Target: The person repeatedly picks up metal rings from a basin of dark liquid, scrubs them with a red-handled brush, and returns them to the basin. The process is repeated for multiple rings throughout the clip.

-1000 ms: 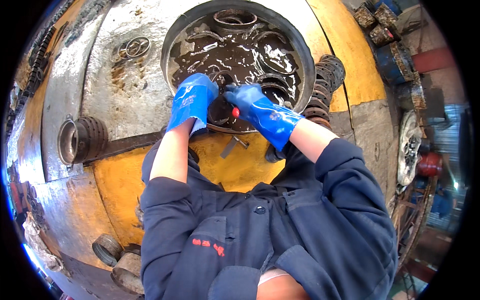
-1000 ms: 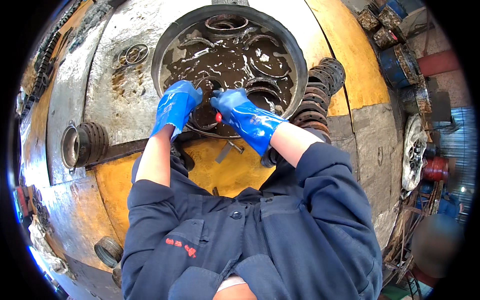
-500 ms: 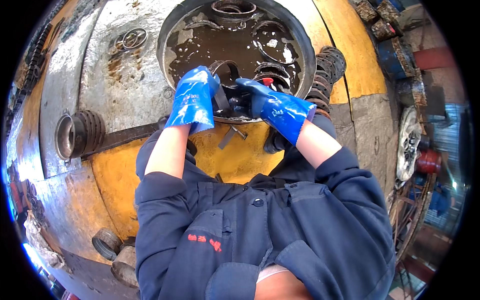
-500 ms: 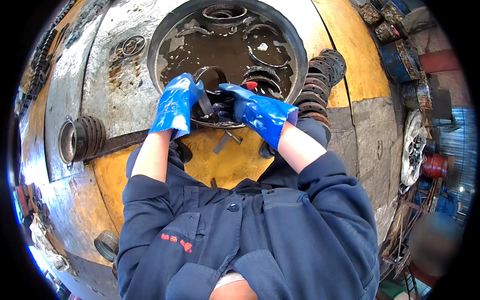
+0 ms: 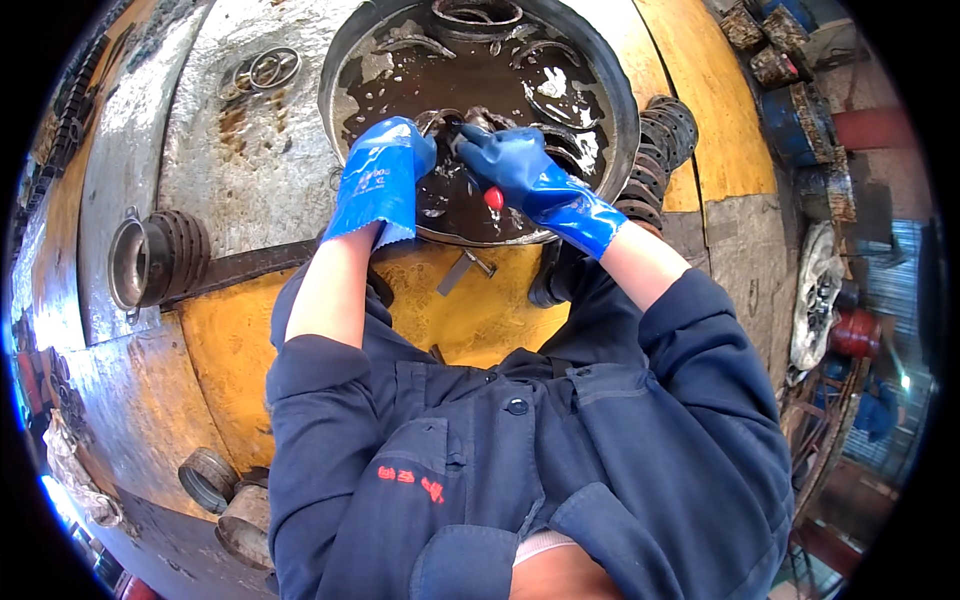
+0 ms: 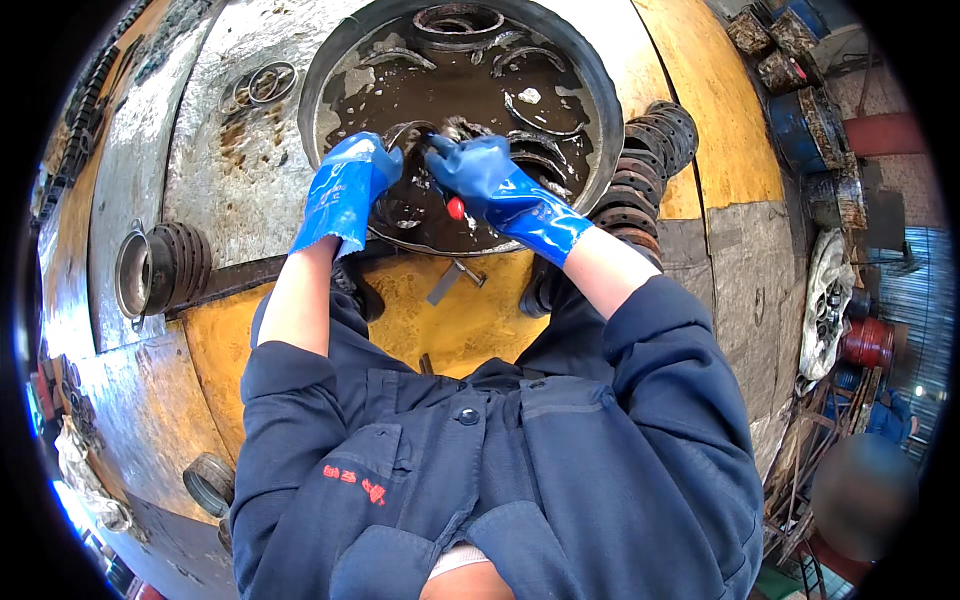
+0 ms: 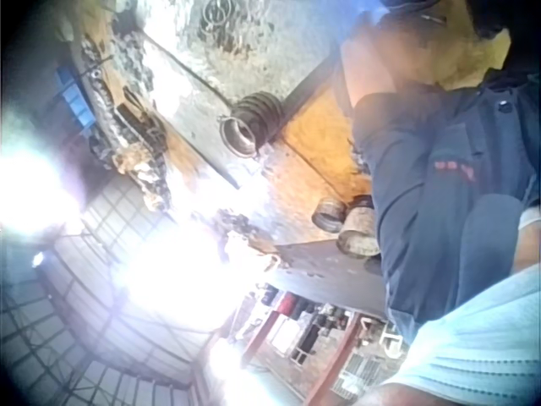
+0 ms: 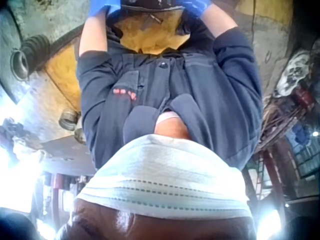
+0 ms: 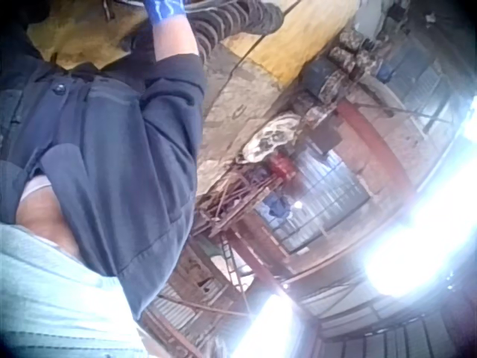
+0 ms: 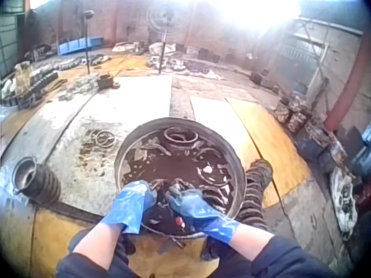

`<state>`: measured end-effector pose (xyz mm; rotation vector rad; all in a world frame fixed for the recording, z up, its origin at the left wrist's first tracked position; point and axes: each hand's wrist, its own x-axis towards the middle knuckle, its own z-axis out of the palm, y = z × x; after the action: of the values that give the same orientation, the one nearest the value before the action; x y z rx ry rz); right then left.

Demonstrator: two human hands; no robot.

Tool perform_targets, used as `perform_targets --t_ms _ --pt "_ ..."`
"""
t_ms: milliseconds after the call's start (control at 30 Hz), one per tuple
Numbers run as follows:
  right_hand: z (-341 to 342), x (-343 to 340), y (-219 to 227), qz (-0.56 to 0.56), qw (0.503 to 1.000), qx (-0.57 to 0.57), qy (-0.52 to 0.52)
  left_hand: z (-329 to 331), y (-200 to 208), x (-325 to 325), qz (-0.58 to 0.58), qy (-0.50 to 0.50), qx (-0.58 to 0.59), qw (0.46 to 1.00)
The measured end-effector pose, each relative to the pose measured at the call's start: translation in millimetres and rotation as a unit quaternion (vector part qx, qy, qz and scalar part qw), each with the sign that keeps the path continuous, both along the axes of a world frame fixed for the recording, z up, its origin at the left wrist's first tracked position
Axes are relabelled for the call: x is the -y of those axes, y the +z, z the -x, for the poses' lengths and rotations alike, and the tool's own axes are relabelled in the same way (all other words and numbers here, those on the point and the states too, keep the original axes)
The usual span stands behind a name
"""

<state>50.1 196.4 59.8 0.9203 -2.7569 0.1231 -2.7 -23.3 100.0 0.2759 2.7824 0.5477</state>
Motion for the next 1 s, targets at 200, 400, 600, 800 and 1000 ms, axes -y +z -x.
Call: perform_targets --t_ms 200,400,600,800,1000 --pt "-0.7 14.7 26.6 0.015 0.997 -0.056 0.059 7.1 1.8 -0.8 0.022 0.019 0.028 0.999" --pt "1.4 31.2 -3.4 0.255 0.9 0.145 -0.323 -12.2 0.4 7.6 -0.082 0.06 -0.05 0.994" --pt "-21.3 15.3 3.3 0.559 0.623 0.45 -0.311 -9.4 3.5 -4.7 -0.047 0.093 -0.043 0.994" --pt "3.1 9.9 -1.8 0.656 0.311 0.584 -0.363 2.2 -32.7 -8.1 -0.038 0.077 -0.084 0.993" --pt "-11.6 13.5 8.6 0.404 0.683 0.501 -0.346 -0.7 -25.3 -3.1 -0.035 0.066 -0.078 0.994"
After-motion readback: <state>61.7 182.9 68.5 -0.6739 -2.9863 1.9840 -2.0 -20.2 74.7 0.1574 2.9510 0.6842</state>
